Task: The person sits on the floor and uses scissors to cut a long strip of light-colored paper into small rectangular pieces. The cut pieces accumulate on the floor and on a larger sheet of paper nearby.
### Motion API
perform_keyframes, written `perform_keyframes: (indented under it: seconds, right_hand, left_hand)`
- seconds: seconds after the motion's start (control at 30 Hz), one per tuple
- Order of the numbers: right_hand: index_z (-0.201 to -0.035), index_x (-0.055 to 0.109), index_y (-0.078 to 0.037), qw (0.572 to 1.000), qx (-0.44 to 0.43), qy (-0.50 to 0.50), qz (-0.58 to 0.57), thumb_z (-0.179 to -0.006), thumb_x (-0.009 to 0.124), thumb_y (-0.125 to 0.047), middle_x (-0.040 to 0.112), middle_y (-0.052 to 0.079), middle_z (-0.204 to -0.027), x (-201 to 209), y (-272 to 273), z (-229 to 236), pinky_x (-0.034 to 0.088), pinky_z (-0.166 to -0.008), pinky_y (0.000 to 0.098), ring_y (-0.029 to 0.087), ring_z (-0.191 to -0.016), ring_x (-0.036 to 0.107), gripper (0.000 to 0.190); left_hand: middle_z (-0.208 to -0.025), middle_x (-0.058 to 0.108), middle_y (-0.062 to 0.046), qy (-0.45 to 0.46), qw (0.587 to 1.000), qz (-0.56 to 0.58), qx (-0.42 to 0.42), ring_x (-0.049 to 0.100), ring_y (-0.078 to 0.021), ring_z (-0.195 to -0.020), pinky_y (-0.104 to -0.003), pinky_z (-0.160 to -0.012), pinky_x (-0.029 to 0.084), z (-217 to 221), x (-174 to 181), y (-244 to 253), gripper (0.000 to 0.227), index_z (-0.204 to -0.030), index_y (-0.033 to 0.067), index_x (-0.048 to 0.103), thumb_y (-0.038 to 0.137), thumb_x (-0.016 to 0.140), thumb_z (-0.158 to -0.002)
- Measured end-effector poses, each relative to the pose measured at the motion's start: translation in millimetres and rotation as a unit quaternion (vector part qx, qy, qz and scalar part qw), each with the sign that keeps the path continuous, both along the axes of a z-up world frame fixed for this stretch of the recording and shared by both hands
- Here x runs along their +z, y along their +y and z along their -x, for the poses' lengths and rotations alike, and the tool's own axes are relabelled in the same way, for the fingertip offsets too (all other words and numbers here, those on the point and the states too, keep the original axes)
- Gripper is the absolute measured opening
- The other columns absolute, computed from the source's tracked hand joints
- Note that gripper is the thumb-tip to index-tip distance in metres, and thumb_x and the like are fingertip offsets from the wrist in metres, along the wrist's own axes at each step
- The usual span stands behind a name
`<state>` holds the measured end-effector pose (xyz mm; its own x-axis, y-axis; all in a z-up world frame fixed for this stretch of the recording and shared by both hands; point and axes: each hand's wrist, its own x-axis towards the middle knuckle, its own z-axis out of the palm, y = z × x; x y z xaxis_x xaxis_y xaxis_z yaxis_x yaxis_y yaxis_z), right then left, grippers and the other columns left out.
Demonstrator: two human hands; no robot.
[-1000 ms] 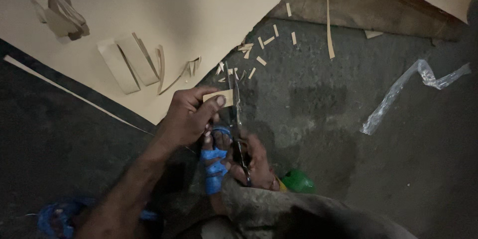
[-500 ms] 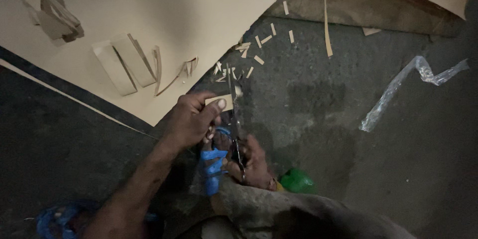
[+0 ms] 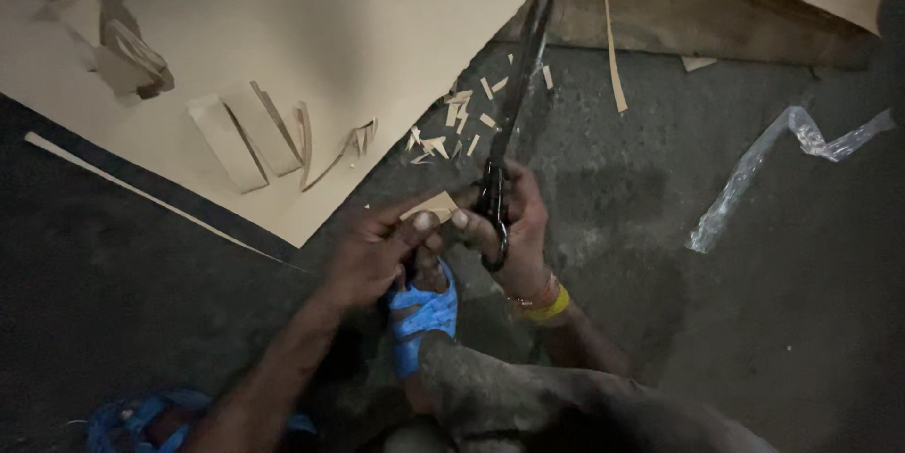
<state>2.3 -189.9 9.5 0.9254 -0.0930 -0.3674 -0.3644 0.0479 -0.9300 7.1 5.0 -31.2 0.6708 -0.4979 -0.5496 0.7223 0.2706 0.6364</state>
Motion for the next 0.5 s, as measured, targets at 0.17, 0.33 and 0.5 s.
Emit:
perform_keyframes:
  seconds: [0.17,0.33,0.5]
  right_hand:
    - [-0.141,0.043,0.001,0.995,0.008,-0.050,0.087,-0.089,0.082,-0.007,0.070,0.006,-0.096,2.7,2.4,-4.3,0.057,-0.070,0.0240,0.009,-0.082,0.068,0.065]
    - [-0.144,0.038,-0.001,0.984,0.046,-0.126,0.120,-0.093,0.080,-0.007,0.070,0.006,-0.102,11.9,-2.6,-0.3,0.058,-0.080,0.0258,0.011,-0.092,0.070,0.067]
    - [-0.149,0.036,-0.002,0.976,-0.001,-0.184,0.118,-0.101,0.075,-0.009,0.073,0.013,-0.114,29.8,2.5,3.6,0.063,-0.090,0.0303,0.017,-0.101,0.074,0.063]
  left_hand:
    - [-0.088,0.079,-0.010,0.090,0.996,0.024,0.002,0.078,-0.0138,-0.077,-0.026,-0.071,0.064,-3.7,11.2,13.5,0.054,-0.133,0.0107,0.064,0.045,0.043,-0.096]
    - [-0.103,0.078,-0.022,0.136,0.984,0.100,0.061,0.076,-0.0250,-0.085,-0.032,-0.063,0.057,-7.6,12.9,13.1,0.045,-0.123,-0.0051,0.071,0.032,0.061,-0.099]
    - [-0.111,0.075,-0.020,0.049,0.985,0.130,0.101,0.076,-0.0249,-0.101,-0.034,-0.092,0.064,-8.0,13.2,17.2,0.037,-0.118,-0.0085,0.071,0.021,0.068,-0.097]
